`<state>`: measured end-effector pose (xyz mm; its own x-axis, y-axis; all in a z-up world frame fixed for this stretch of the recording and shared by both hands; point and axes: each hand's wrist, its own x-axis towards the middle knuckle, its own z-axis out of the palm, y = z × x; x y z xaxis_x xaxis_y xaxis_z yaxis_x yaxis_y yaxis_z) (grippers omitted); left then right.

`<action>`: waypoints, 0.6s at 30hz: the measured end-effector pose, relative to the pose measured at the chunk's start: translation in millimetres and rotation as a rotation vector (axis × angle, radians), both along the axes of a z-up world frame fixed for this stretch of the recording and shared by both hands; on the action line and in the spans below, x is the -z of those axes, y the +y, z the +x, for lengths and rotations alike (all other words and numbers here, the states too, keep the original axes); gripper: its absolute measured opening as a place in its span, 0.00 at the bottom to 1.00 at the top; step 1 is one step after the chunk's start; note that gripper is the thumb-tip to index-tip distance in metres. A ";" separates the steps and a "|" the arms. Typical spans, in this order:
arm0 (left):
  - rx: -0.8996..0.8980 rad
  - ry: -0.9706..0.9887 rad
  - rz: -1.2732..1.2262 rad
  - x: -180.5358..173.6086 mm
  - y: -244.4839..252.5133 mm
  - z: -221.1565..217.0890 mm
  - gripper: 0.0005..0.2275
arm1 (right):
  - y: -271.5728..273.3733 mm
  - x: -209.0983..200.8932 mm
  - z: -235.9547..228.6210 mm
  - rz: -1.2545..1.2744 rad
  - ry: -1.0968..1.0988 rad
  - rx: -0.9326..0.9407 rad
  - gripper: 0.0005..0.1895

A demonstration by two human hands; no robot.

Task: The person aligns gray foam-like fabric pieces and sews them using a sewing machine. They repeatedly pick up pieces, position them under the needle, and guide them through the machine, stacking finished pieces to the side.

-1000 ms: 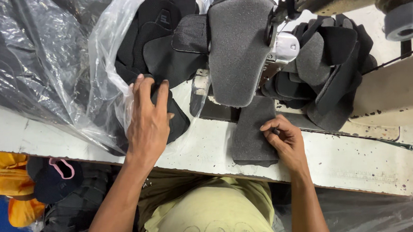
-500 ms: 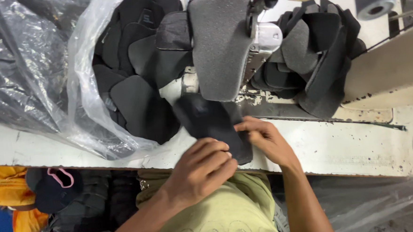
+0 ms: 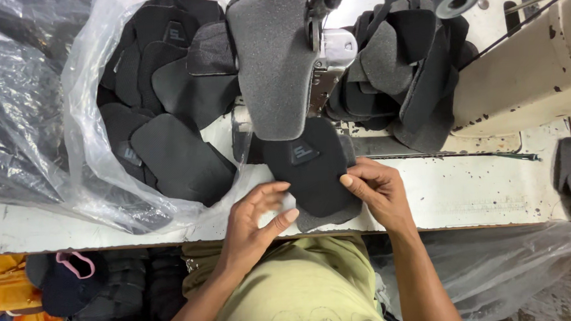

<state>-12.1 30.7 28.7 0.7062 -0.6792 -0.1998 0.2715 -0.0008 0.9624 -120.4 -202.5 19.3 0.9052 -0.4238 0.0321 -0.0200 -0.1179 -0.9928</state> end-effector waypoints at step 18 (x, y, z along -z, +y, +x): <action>0.111 -0.469 0.312 -11.5 13.1 23.6 0.15 | -3.7 -11.4 -3.9 -0.169 0.013 -0.018 0.06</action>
